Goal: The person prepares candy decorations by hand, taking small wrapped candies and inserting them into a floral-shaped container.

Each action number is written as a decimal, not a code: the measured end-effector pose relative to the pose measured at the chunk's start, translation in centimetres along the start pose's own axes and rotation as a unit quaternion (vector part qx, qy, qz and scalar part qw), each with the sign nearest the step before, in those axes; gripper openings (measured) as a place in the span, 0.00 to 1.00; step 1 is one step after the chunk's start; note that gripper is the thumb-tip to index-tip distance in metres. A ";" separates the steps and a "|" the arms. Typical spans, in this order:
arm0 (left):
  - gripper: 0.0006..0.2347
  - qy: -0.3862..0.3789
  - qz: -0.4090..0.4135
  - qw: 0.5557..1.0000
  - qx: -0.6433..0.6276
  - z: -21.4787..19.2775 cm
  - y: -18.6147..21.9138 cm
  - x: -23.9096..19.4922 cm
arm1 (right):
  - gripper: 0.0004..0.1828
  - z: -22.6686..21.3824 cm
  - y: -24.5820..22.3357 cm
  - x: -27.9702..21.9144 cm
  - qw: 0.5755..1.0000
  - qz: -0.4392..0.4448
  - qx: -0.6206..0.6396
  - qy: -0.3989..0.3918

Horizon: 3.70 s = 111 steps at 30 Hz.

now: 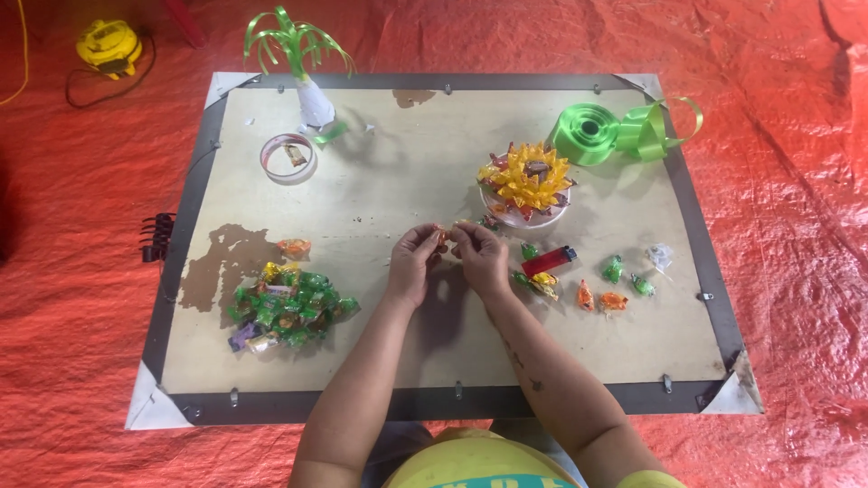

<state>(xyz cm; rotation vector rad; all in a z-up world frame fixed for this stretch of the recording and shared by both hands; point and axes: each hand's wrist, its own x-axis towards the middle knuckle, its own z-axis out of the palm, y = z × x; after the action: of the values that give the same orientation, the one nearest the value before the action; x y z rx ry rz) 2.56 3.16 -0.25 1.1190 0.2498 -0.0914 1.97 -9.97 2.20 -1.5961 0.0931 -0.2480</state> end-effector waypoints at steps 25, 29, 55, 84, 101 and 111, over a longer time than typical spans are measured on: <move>0.09 -0.068 0.346 0.822 0.447 0.8 2.7 -2.1 | 0.07 -1.6 -0.8 0.3 0.955 -0.192 -0.203 -0.103; 0.08 -0.072 0.348 0.860 0.366 1.5 3.4 -2.7 | 0.06 -1.9 1.1 0.4 0.959 -0.178 -0.212 -0.057; 0.08 -0.100 -0.039 0.988 -0.107 -0.7 1.7 -0.3 | 0.06 -2.0 2.5 1.0 0.941 0.168 0.272 -0.111; 0.08 -0.075 0.311 0.921 0.221 1.8 3.1 -2.9 | 0.08 -0.6 -0.1 -0.4 0.999 -0.006 -0.038 -0.026; 0.15 -0.020 0.004 0.990 -0.142 1.1 1.8 -1.0 | 0.07 -0.7 0.0 -0.2 0.983 0.040 0.164 -0.064; 0.12 0.038 0.134 0.990 0.001 1.4 0.3 -1.5 | 0.06 -1.1 0.6 -0.2 0.989 -0.017 0.110 -0.093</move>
<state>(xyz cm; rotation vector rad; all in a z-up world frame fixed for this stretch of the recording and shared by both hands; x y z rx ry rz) 1.40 1.91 0.95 1.1505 0.1663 0.1902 1.65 -11.00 1.58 -1.3950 -0.1039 -0.1300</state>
